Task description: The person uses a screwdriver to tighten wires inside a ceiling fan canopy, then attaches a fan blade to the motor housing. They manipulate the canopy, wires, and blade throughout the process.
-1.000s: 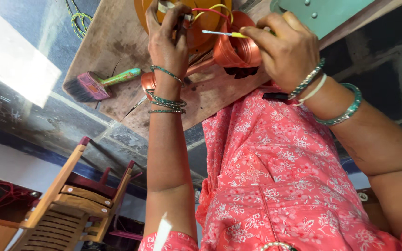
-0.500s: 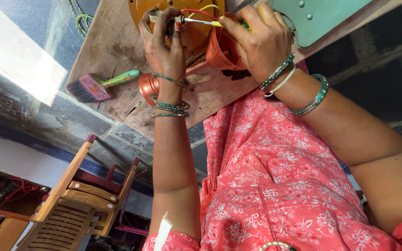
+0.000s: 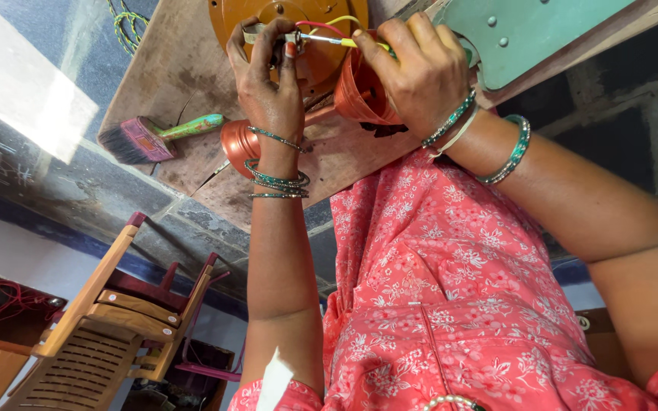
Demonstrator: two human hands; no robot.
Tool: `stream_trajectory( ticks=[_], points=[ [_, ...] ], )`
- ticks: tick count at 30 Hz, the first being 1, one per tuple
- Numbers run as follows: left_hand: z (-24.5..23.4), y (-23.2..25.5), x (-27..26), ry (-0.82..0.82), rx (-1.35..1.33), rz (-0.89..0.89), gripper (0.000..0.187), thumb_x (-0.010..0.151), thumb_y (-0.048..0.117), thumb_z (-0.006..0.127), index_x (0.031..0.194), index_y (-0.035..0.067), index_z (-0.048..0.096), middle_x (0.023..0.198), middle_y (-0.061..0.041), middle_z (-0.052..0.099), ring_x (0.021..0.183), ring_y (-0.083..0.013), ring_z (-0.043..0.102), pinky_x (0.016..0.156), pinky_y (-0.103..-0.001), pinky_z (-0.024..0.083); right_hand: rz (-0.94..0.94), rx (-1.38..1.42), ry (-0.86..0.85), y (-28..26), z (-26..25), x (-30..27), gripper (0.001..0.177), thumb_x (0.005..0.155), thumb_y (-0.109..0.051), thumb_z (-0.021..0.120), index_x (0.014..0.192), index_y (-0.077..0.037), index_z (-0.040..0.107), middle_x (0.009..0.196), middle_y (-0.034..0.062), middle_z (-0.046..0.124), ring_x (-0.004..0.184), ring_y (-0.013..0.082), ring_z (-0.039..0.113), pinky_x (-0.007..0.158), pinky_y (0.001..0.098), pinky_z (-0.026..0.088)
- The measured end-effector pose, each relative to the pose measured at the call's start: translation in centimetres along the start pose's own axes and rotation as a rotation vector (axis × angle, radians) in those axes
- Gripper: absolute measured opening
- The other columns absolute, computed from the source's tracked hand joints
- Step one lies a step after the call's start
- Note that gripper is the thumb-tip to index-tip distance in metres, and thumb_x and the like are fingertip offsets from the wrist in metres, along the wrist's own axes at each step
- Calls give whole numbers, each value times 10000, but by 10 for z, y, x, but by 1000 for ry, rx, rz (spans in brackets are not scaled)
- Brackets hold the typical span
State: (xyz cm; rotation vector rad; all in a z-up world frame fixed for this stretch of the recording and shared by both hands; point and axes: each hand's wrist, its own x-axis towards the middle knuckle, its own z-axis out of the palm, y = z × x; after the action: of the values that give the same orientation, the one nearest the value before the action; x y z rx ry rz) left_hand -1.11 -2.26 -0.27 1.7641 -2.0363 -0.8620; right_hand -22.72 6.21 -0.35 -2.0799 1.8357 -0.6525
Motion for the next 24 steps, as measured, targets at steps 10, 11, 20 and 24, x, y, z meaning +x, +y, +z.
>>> stream_trajectory(
  ticks=[10,11,20,24],
  points=[
    [-3,0,-1,-21,-2,-9,252,1002,90,728,1242,165,708,1429,-140,517,1239,-293,668,1012,-365,583,821,1089,-773,35,19,55,177,1006,-230,631,1126,-133,717,867,135,676,743,307,700,665,377,542],
    [-2,0,1,-6,33,36,274,1000,83,736,1263,156,703,1442,-150,507,1271,-318,642,1023,-376,571,883,1252,-803,39,17,60,172,1001,-232,636,1104,-119,714,876,169,655,730,344,677,641,386,526],
    [-6,9,0,-47,-25,-69,228,1018,113,706,1237,175,709,1396,-121,536,1165,-239,718,968,-340,596,-144,4,-18,21,1,32,83,963,-86,650,1042,-68,668,925,28,588,902,199,631,725,317,507],
    [-2,12,-1,-19,-45,-69,213,1035,119,702,1242,167,708,1398,-120,522,1207,-245,685,982,-342,591,-194,-69,8,23,7,31,172,951,-106,651,1106,-57,704,889,5,577,865,166,603,702,311,494]
  ],
)
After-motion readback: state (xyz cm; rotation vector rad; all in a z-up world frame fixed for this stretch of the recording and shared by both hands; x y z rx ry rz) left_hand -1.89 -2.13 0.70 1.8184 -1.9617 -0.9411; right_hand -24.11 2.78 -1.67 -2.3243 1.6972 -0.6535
